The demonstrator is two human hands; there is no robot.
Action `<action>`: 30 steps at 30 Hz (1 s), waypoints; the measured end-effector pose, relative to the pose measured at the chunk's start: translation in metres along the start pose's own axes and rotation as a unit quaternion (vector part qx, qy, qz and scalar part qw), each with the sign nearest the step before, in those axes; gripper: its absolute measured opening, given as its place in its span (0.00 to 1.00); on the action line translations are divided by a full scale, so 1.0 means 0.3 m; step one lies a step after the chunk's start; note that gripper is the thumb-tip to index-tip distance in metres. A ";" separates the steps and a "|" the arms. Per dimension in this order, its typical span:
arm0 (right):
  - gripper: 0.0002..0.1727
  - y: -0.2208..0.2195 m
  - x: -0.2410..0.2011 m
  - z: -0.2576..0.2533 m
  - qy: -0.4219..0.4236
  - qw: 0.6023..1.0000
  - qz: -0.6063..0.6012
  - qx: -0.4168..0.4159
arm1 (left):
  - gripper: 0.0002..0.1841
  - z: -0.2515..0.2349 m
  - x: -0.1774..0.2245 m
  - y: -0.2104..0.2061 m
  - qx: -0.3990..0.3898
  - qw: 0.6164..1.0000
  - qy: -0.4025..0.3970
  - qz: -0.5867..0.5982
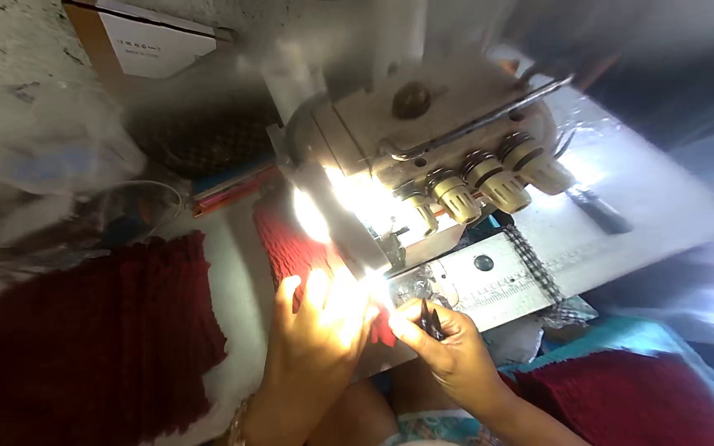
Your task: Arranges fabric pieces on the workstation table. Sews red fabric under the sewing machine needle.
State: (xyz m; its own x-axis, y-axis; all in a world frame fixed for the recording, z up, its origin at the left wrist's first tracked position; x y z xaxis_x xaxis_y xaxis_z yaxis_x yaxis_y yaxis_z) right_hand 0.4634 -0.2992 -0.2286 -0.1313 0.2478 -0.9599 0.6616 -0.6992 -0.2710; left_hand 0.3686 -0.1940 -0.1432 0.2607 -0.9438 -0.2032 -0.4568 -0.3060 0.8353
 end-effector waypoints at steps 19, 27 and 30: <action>0.08 0.035 -0.036 0.009 0.071 0.988 0.129 -0.036 | 0.11 0.151 0.071 -0.016 0.116 0.974 0.150 0.122; 0.07 0.029 -0.045 0.019 0.080 0.987 0.133 -0.031 | 0.11 0.152 0.068 -0.012 0.107 0.975 0.147 0.130; 0.07 0.030 -0.043 0.019 0.074 0.989 0.123 -0.025 | 0.11 0.159 0.058 -0.014 0.114 0.973 0.146 0.141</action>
State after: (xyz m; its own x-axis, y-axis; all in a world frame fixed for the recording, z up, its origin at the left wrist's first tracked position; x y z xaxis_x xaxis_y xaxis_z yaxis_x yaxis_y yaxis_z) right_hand 0.4668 -0.3127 -0.2190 0.1456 0.1724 -0.9742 0.6967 -0.7170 -0.0227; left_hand 0.3346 -0.2152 -0.1746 0.3132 -0.9284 0.1998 -0.7127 -0.0907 0.6956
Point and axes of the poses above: each hand's wrist, its own z-axis away from the middle knuckle, its own y-axis out of the back of the hand, x = y × z, the point moved 6 cm from there along -z, towards the middle knuckle, and after that the axes turned 5 degrees about x, right-handed, at the moved point
